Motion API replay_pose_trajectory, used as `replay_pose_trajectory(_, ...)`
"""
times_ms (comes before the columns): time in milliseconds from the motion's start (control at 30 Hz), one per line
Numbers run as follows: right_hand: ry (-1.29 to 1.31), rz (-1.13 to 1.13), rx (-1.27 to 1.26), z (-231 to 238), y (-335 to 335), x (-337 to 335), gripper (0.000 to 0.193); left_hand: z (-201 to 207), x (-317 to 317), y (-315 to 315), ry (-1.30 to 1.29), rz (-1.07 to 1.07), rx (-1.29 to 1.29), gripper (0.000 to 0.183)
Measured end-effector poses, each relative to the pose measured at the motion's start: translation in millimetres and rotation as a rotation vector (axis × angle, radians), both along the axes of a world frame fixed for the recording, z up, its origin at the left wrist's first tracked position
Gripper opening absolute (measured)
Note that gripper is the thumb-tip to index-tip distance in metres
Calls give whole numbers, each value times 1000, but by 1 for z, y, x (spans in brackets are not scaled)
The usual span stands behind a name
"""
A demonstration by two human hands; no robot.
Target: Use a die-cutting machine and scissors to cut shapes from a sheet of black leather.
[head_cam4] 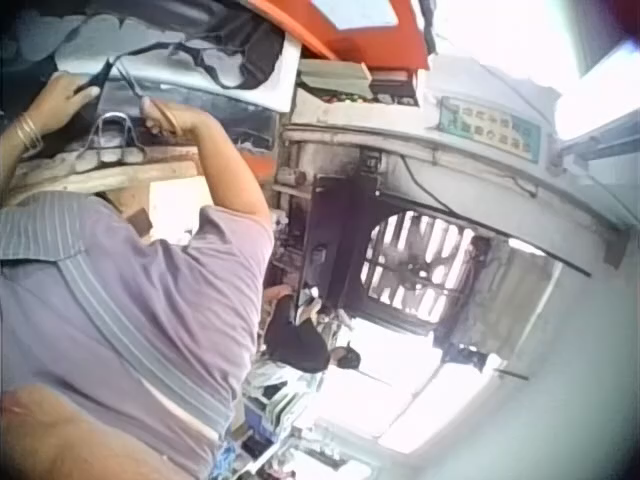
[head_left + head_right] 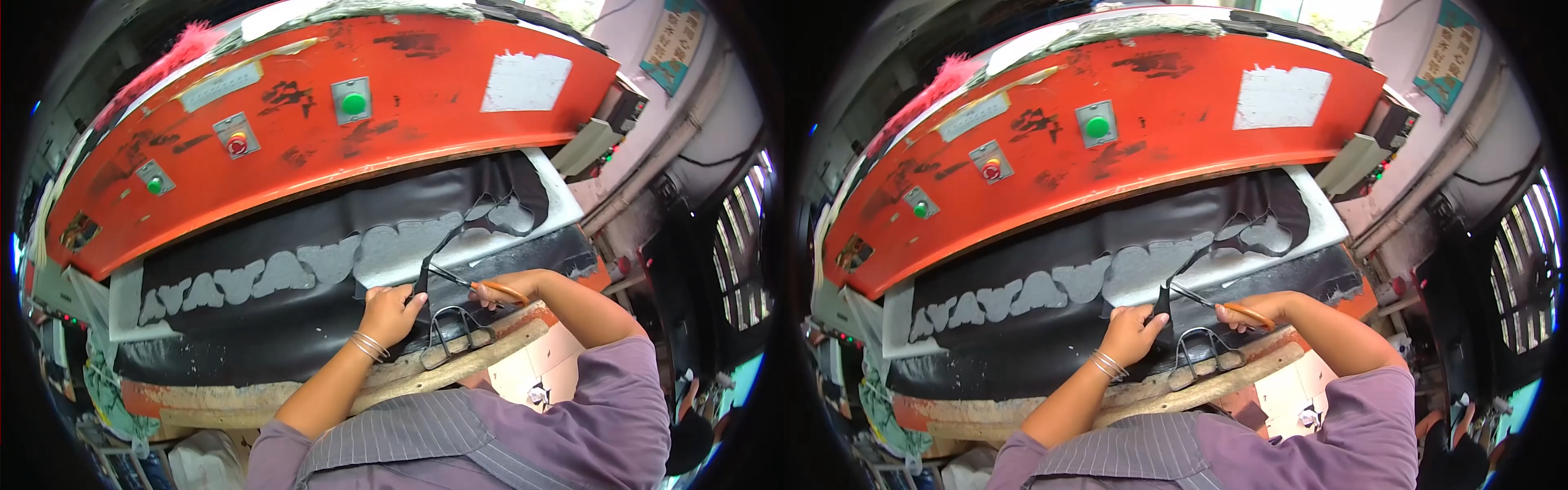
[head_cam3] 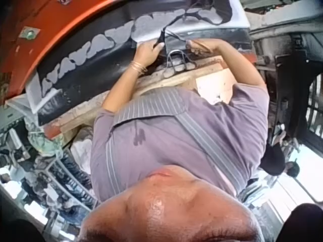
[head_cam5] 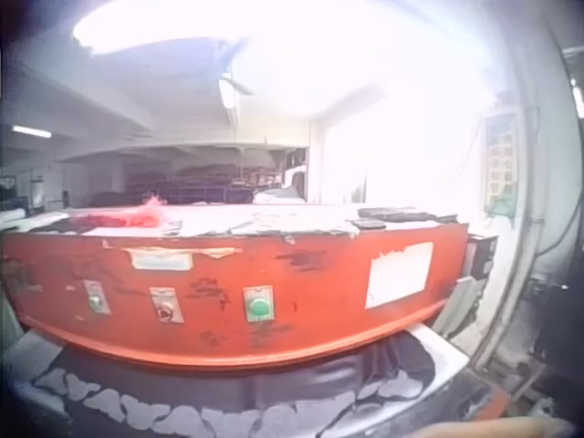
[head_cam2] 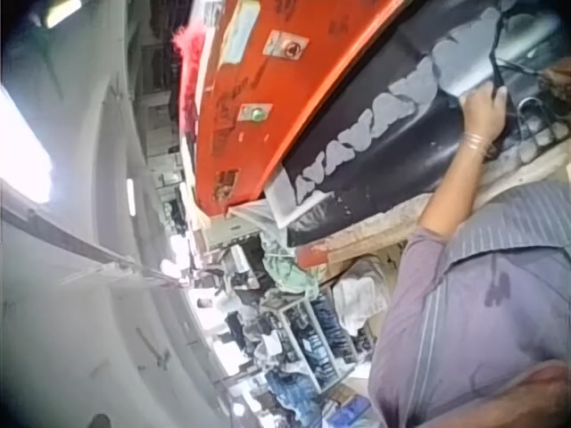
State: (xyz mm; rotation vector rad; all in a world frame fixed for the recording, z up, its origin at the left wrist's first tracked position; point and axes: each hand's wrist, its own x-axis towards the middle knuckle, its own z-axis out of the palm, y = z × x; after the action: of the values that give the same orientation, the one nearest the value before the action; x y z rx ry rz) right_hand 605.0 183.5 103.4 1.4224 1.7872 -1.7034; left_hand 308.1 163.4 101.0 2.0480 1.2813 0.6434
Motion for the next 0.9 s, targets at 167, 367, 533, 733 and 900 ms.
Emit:
replay_pose_trajectory(167, 140, 109, 54, 0, -6, 0, 108, -31, -23, 0, -614, 276, -413, 35)
replay_pose_trajectory(367, 145, 239, 69, 8, 11, -27, 99, -18, -27, -8, -456, 183, -473, 35)
replay_pose_trajectory(533, 113, 38, 240, 19, 6, -63, 81, -3, -30, -25, -310, 214, -333, 38)
replay_pose_trajectory(733, -105, -30, 198, 33, 15, -73, 88, 2, -44, -57, -149, 128, -281, 37)
replay_pose_trajectory(900, -54, 350, 143, 30, 40, -105, 97, -3, -50, -83, -284, 246, 45, 31)
